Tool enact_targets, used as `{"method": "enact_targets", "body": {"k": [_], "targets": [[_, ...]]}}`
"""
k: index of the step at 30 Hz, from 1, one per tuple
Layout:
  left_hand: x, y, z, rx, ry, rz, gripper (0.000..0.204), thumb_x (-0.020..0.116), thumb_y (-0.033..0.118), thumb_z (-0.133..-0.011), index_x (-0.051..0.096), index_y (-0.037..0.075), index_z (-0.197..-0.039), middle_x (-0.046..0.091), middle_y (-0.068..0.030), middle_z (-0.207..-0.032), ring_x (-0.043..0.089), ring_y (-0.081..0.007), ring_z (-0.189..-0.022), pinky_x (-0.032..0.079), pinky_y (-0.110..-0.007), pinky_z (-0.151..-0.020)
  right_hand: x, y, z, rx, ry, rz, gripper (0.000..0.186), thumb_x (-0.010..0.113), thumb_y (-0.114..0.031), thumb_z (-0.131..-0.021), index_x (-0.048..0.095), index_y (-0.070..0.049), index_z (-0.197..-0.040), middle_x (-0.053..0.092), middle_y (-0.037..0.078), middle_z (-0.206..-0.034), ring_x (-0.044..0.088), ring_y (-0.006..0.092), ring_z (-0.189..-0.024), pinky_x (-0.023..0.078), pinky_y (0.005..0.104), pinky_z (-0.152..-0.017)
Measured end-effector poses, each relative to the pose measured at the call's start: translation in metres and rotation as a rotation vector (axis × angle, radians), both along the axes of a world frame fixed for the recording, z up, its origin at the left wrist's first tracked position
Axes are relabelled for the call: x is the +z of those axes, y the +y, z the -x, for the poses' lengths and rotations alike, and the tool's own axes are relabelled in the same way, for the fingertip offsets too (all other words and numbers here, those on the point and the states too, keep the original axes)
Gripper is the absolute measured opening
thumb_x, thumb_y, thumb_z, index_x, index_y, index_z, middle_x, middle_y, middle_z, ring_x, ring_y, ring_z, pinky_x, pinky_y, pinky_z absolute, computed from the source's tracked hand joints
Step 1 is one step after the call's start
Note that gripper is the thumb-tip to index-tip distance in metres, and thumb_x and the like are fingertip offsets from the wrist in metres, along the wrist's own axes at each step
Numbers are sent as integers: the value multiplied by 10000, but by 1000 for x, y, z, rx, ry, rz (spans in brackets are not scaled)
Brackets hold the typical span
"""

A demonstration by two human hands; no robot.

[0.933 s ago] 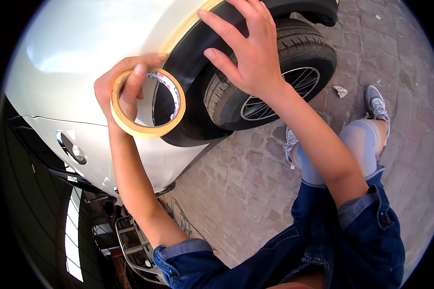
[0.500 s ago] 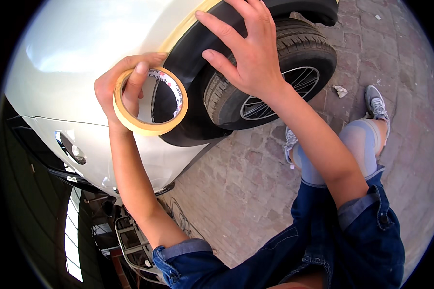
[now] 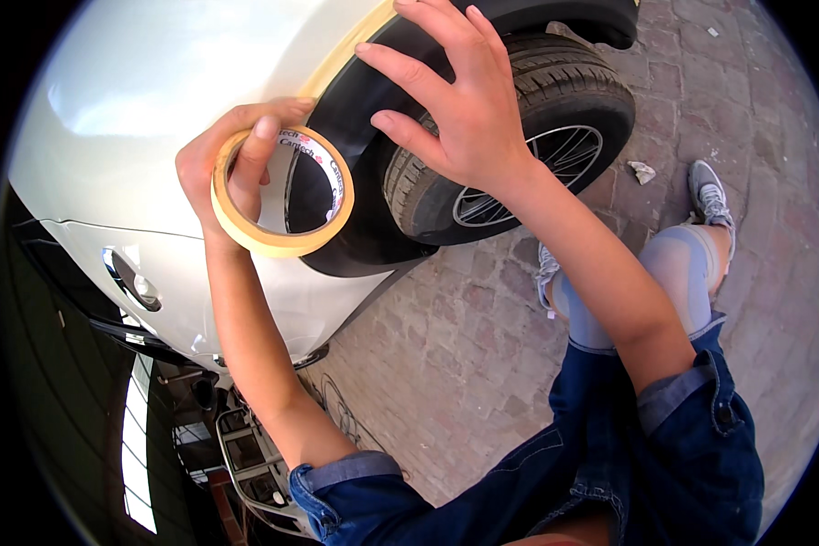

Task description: The person applies masking tape along the edge of a white car's rear wheel arch. They carefully smooth the tape onto the vehicle's bodywork, following the curve of the wheel well to create a clean boundary line.

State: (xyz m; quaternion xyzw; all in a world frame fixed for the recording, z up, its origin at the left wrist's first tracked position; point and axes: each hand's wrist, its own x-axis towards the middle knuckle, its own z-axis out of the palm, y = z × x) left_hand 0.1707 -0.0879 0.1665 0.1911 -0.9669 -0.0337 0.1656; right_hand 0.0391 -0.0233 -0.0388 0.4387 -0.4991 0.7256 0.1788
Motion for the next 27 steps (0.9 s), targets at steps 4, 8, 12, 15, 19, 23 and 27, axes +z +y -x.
{"method": "enact_targets", "body": {"k": [4, 8, 12, 15, 19, 23, 27], "targets": [[0, 3, 2, 40, -10, 1, 292, 632, 244, -972, 779, -2, -917, 794, -81, -933, 543, -56, -595, 383, -194, -502, 7, 4, -7, 46, 17, -19, 558, 707, -354, -918, 602, -155, -1429, 442, 195, -1528, 399, 360, -1454, 277, 534, -1190], [-1, 1, 0, 15, 3, -18, 241, 665, 225, -979, 799, 30, -935, 794, -35, -903, 627, -56, -654, 399, -197, -494, 9, 10, -3, 1, 21, -111, 535, 696, -344, -915, 620, -176, -1417, 442, 170, -1540, 407, 340, -1455, 259, 516, -1202], [0, 0, -1, -1, 0, 2, 243, 664, 224, -980, 798, 28, -928, 796, -36, -909, 635, -59, -659, 405, -196, -496, -2, 2, 10, -180, -23, -74, 520, 703, -287, -899, 629, -193, -1404, 488, 172, -1492, 439, 345, -1432, 298, 539, -1179], [1, -1, -1, -12, -4, 10, 243, 665, 226, -979, 799, 28, -929, 795, -36, -908, 635, -60, -657, 409, -196, -497, -8, 0, 23, -317, -66, -46, 507, 708, -220, -885, 635, -154, -1382, 516, 179, -1473, 475, 360, -1401, 302, 547, -1174], [-1, -1, 0, 2, 1, 6, 233, 665, 217, -976, 802, 32, -936, 793, -35, -899, 621, -57, -643, 409, -198, -497, -12, 0, 29, -339, -110, -59, 526, 704, -204, -893, 607, -103, -1400, 500, 203, -1481, 463, 382, -1403, 297, 563, -1171], [-1, 1, -2, 48, -8, 5, 282, 642, 240, -970, 782, 3, -913, 793, -77, -931, 526, -55, -581, 383, -199, -502, 6, 13, 2, -142, -110, -177, 594, 687, -272, -921, 545, -97, -1470, 419, 222, -1544, 393, 389, -1452, 279, 562, -1185], [-1, 1, -1, 62, -4, -5, 316, 630, 263, -972, 774, -10, -906, 793, -94, -950, 478, -53, -549, 364, -195, -500, 10, -1, -28, -72, -16, -62, 624, 794, -358, -825, 623, -155, -1389, 502, 89, -1511, 418, 267, -1462, 305, 487, -1200]]}}
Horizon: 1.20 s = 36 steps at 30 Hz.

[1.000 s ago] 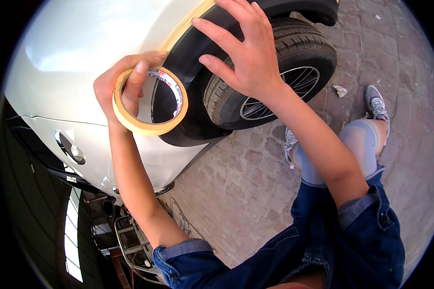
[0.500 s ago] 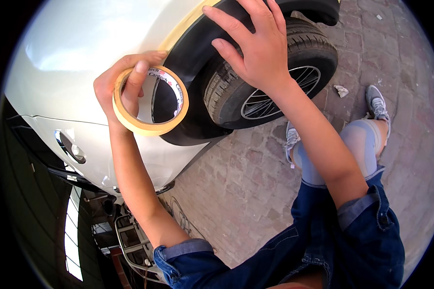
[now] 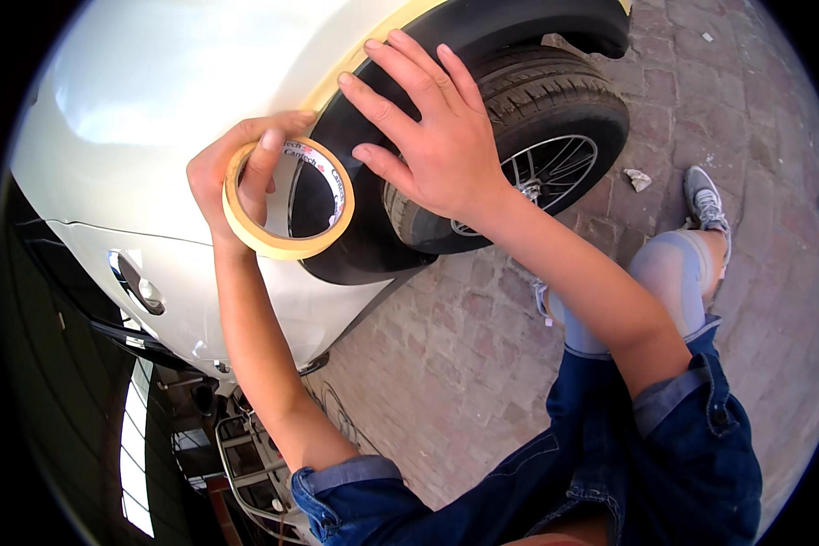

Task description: The person applies masking tape along the edge of a white car's rear wheel arch. They carefully smooth the tape onto the vehicle's bodywork, following the curve of the wheel well to create a clean boundary line.

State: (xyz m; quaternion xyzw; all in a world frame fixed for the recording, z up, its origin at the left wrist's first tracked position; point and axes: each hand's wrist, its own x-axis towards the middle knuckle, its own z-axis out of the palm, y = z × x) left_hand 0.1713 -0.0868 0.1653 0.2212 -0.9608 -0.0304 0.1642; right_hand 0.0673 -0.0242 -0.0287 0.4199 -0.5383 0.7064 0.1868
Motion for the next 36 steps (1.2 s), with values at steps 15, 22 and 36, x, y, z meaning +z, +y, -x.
{"method": "enact_targets", "body": {"k": [15, 22, 36], "targets": [[4, 2, 4, -19, -11, -14, 174, 652, 117, -967, 798, 25, -949, 775, -43, -841, 625, -86, -650, 461, -213, -587, 8, 6, 7, 20, 11, -122, 795, 752, -399, -884, 435, -99, -1549, 358, 123, -1633, 304, 279, -1533, 243, 511, -1236], [2, -21, -2, -191, 36, -77, 242, 625, 174, -996, 773, 2, -911, 764, -45, -850, 479, -49, -540, 392, -221, -509, 31, 44, -9, 387, -15, 82, 399, 790, -230, -816, 656, -66, -1154, 662, 87, -1179, 632, 274, -1130, 487, 421, -981], [-4, -4, 3, 7, 133, -96, 301, 708, 273, -934, 772, 35, -762, 727, -25, -695, 646, -96, -643, 491, -240, -638, 92, 213, 39, 1305, 102, 628, 233, 765, -144, -807, 598, -103, -650, 576, 3, -607, 568, 166, -521, 606, 354, -715]]}}
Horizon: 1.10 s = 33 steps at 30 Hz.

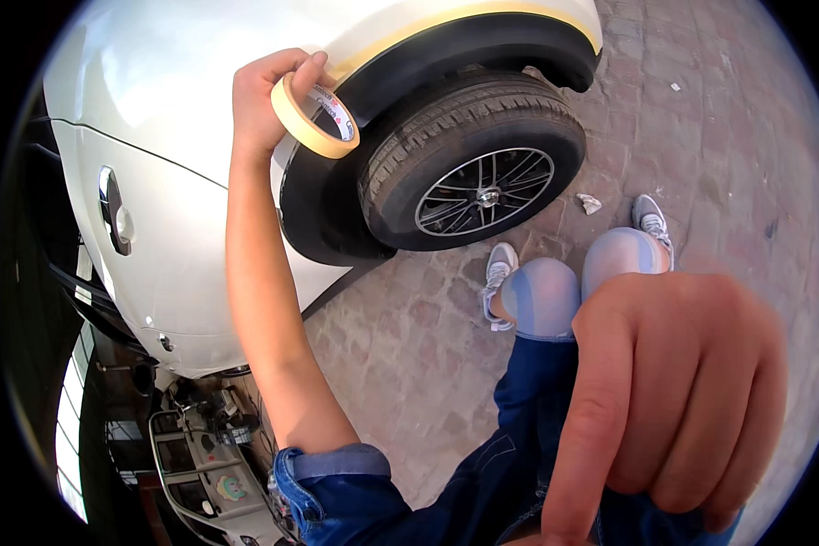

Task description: The person applies masking tape along the edge of a white car's rear wheel arch. They carefully smooth the tape onto the vehicle's bodywork, following the curve of the wheel well to create a clean boundary line.

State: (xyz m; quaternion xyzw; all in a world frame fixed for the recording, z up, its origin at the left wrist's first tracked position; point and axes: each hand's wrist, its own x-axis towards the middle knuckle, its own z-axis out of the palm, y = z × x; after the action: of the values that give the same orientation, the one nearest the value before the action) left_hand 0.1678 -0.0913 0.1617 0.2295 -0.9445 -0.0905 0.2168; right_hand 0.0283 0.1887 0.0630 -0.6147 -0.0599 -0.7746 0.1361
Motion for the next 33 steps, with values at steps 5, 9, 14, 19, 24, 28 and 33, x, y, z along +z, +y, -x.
{"method": "enact_targets", "body": {"k": [5, 9, 14, 19, 24, 28, 33], "targets": [[-2, -5, 8, -57, 83, -16, 296, 688, 238, -938, 758, 21, -749, 731, -37, -704, 648, -104, -647, 498, -245, -646, 6, 16, 3, 35, -33, -74, 250, 720, -177, -844, 588, -108, -643, 566, 3, -595, 562, 162, -515, 590, 349, -696], [-5, -4, -1, -19, 79, -36, 288, 689, 230, -931, 754, 18, -747, 731, -41, -710, 648, -108, -653, 497, -247, -649, 3, 23, -3, 87, -73, -85, 272, 684, -203, -873, 581, -112, -638, 559, 3, -586, 556, 159, -510, 577, 344, -681], [-2, -8, 0, -35, 83, -17, 290, 691, 252, -924, 762, 28, -754, 727, -21, -707, 601, -88, -610, 459, -243, -602, 9, 38, -6, 98, -79, -73, 310, 639, -236, -910, 572, -117, -632, 549, 3, -573, 550, 156, -504, 560, 339, -663], [-3, -13, 5, -14, 100, -54, 260, 677, 203, -945, 744, 41, -754, 753, -53, -762, 453, -35, -517, 364, -188, -501, 8, 57, -4, 97, -81, -87, 355, 594, -269, -947, 562, -122, -626, 540, 3, -561, 543, 152, -498, 543, 333, -644], [-5, -8, 0, 39, 112, -61, 278, 665, 210, -955, 735, 36, -750, 751, -48, -777, 446, -44, -522, 354, -188, -505, 1, 64, -9, 83, -85, -157, 404, 549, -302, -984, 553, -126, -620, 531, 3, -549, 536, 148, -492, 527, 328, -626], [-5, -7, -1, 54, 102, -53, 277, 662, 212, -957, 739, 34, -759, 749, -46, -778, 449, -47, -526, 352, -187, -507, 2, 68, -12, 84, -87, -194, 446, 513, -329, -1014, 546, -130, -615, 523, 3, -539, 531, 145, -487, 513, 324, -611], [-3, -11, 3, 30, 111, -72, 250, 705, 237, -918, 761, 44, -771, 743, -15, -734, 466, -40, -533, 383, -209, -521, 6, 70, -11, 53, -67, -265, 501, 468, -362, -1051, 536, -135, -609, 514, 4, -527, 524, 141, -481, 497, 318, -592]]}}
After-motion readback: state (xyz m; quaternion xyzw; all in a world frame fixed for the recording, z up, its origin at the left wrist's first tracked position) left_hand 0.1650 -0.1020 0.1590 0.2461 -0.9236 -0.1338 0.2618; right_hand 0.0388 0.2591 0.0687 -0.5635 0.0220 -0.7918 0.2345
